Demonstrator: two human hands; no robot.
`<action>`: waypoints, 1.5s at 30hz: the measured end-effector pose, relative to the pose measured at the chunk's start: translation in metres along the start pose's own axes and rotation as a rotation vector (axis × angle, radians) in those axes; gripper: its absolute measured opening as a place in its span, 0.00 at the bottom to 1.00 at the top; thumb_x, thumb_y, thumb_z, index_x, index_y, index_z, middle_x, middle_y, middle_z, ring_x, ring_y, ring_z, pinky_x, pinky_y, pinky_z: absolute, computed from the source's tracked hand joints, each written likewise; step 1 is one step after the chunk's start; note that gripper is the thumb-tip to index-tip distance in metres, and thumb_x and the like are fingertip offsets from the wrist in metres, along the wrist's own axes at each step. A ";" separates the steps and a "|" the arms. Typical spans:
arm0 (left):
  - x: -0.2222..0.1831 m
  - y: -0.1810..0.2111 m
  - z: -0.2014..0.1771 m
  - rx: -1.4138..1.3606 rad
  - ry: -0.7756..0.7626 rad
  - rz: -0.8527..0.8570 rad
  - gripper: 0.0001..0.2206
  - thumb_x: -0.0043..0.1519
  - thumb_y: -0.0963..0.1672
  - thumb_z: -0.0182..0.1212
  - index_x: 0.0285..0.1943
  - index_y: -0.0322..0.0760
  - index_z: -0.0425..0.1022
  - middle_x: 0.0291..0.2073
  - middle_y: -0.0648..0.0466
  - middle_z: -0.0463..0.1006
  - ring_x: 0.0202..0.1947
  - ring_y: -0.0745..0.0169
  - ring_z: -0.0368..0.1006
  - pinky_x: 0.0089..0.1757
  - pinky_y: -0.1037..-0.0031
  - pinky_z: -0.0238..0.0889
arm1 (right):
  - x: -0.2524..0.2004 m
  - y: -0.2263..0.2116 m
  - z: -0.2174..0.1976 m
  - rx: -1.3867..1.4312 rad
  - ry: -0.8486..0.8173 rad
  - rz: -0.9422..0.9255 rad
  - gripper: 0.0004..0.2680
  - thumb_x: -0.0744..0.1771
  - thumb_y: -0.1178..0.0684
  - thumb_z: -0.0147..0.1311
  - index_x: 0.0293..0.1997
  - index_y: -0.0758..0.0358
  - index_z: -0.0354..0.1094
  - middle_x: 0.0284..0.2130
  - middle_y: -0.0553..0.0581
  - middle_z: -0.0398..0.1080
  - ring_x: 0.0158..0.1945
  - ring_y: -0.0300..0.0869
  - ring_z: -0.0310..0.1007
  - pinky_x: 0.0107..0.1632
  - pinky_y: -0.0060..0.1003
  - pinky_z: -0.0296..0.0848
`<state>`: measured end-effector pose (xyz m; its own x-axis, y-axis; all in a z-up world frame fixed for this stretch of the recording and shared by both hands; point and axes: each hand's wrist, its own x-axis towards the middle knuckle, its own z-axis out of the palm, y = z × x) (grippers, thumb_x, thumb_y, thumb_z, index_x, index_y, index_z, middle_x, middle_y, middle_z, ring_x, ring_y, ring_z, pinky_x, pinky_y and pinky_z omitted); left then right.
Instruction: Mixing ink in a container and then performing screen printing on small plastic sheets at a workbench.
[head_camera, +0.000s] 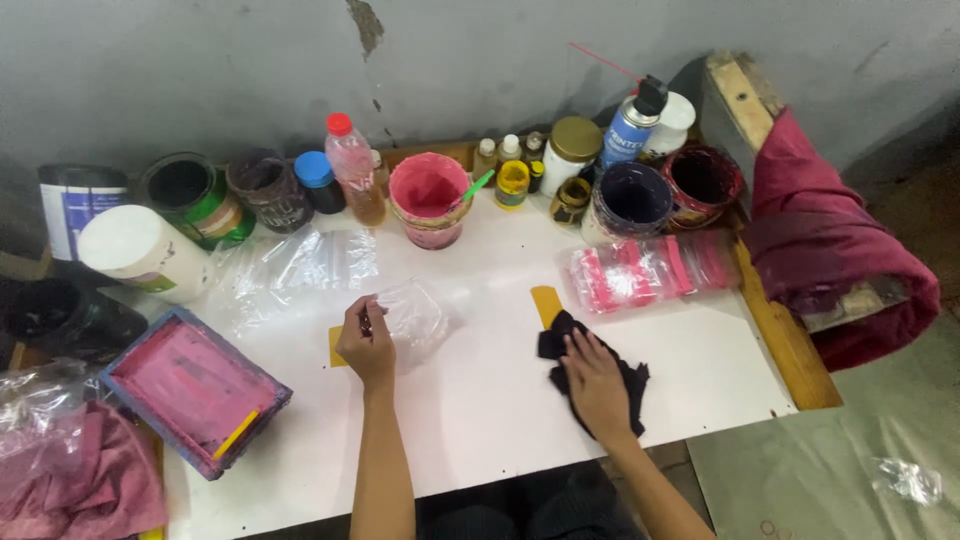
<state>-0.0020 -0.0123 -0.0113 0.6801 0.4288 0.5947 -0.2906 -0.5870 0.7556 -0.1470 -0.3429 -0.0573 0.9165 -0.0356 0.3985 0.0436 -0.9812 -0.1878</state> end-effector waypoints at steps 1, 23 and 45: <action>-0.002 0.000 -0.001 -0.004 0.000 -0.001 0.05 0.69 0.43 0.60 0.44 0.41 0.81 0.24 0.55 0.82 0.21 0.56 0.75 0.30 0.74 0.66 | -0.002 0.015 0.003 -0.004 0.002 0.000 0.15 0.70 0.46 0.48 0.66 0.48 0.68 0.63 0.52 0.68 0.68 0.48 0.65 0.65 0.42 0.64; -0.069 0.034 -0.040 -0.088 -0.149 -0.129 0.05 0.67 0.44 0.64 0.38 0.40 0.81 0.22 0.54 0.81 0.16 0.59 0.71 0.27 0.73 0.66 | 0.004 0.046 -0.002 0.176 0.209 0.366 0.08 0.71 0.49 0.53 0.34 0.55 0.73 0.30 0.48 0.68 0.34 0.44 0.77 0.37 0.31 0.75; -0.073 0.031 -0.037 -0.044 -0.116 -0.125 0.03 0.67 0.42 0.65 0.39 0.42 0.80 0.23 0.56 0.80 0.19 0.61 0.72 0.30 0.75 0.65 | 0.013 0.022 -0.027 0.247 0.173 0.309 0.11 0.70 0.59 0.48 0.59 0.67 0.60 0.42 0.62 0.70 0.40 0.53 0.78 0.43 0.44 0.77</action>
<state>-0.0859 -0.0362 -0.0217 0.7853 0.4130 0.4612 -0.2259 -0.5024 0.8346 -0.1444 -0.3697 -0.0322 0.8222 -0.3724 0.4304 -0.1091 -0.8453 -0.5231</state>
